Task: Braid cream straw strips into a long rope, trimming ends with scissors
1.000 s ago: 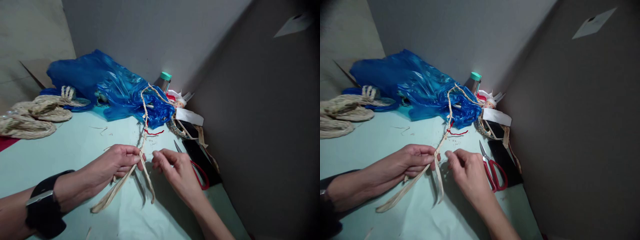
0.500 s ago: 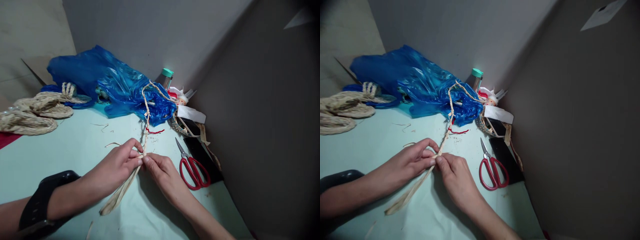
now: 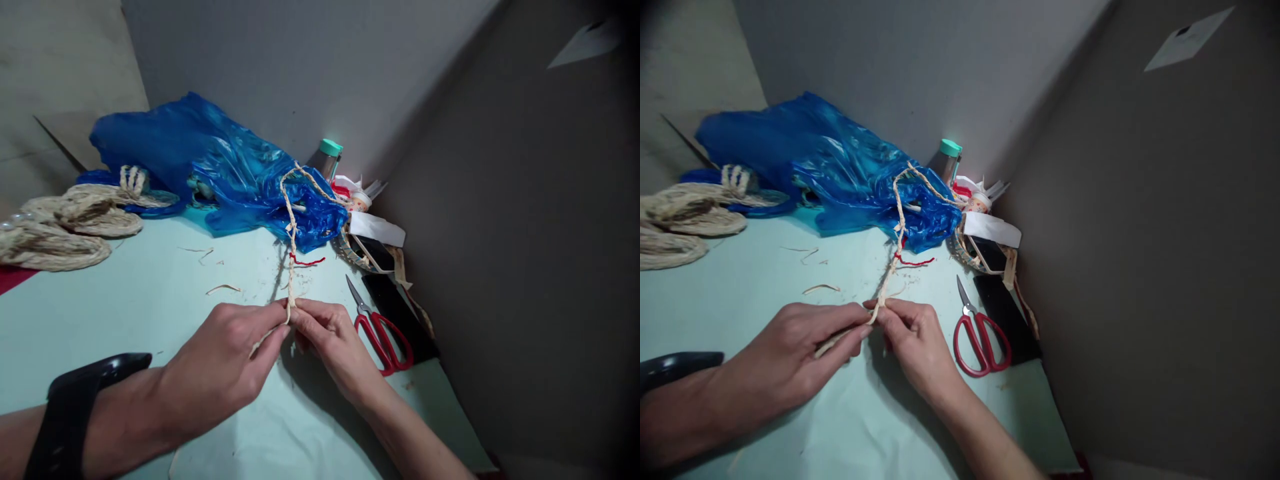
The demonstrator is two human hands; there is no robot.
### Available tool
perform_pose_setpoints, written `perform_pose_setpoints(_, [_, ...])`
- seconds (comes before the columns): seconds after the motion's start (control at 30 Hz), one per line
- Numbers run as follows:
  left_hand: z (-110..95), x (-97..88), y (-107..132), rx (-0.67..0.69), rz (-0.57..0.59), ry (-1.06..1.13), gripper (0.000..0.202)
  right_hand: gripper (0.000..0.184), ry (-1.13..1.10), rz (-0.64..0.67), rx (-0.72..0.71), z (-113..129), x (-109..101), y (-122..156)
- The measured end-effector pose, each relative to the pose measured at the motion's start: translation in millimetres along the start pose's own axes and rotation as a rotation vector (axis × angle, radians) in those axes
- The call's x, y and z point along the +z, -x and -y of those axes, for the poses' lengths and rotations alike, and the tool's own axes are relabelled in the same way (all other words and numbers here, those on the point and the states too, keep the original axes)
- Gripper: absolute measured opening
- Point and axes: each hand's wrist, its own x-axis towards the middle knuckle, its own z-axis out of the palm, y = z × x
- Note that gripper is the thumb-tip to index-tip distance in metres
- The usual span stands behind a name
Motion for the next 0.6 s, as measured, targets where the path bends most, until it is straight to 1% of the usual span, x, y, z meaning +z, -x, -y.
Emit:
perform_pose_setpoints(0.07, [0,4.2,5,0.111,0.013,-0.068,0.024,0.028,-0.148,0.033,0.092,-3,-1,-2])
perform_pose_setpoints(0.17, [0,6.2,9,0.222,0.096,-0.174,0.023,0.029,-0.225,0.039,0.142,-6,1,-2])
perform_pose_setpoints(0.2, [0,5.1,9,0.232,0.108,-0.18,0.023,0.028,-0.228,0.036,0.138,-6,2,-2])
perform_pose_setpoints(0.27, [1,0.3,5,0.194,0.071,-0.125,0.029,0.027,-0.229,0.034,0.121,-6,3,-1])
perform_pose_setpoints(0.33, [3,-6.3,-2,0.045,-0.045,-0.034,0.035,0.033,-0.198,0.044,0.107,-4,3,1])
perform_pose_setpoints(0.37, [5,-9.1,-7,-0.063,-0.091,0.02,0.034,0.036,-0.171,0.049,0.104,-2,2,2])
perform_pose_setpoints(0.4, [7,-11.1,-11,-0.173,-0.106,0.096,0.028,0.039,-0.145,0.058,0.104,-1,2,3])
perform_pose_setpoints(0.43, [9,-11.7,-15,-0.268,-0.06,0.23,0.021,0.04,-0.123,0.07,0.099,1,1,3])
perform_pose_setpoints(0.47, [12,-11.0,-19,-0.352,0.038,0.414,0.017,0.039,-0.109,0.083,0.081,2,0,4])
perform_pose_setpoints(0.53, [16,-6.3,-22,-0.485,0.237,0.803,0.019,0.036,-0.082,0.112,0.042,6,-1,4])
perform_pose_setpoints(0.57, [17,-3.2,-22,-0.539,0.301,0.94,0.021,0.034,-0.063,0.131,0.032,8,-2,5])
perform_pose_setpoints(0.6, [18,-0.3,-21,-0.588,0.329,1.021,0.022,0.034,-0.037,0.152,0.032,9,-2,6])
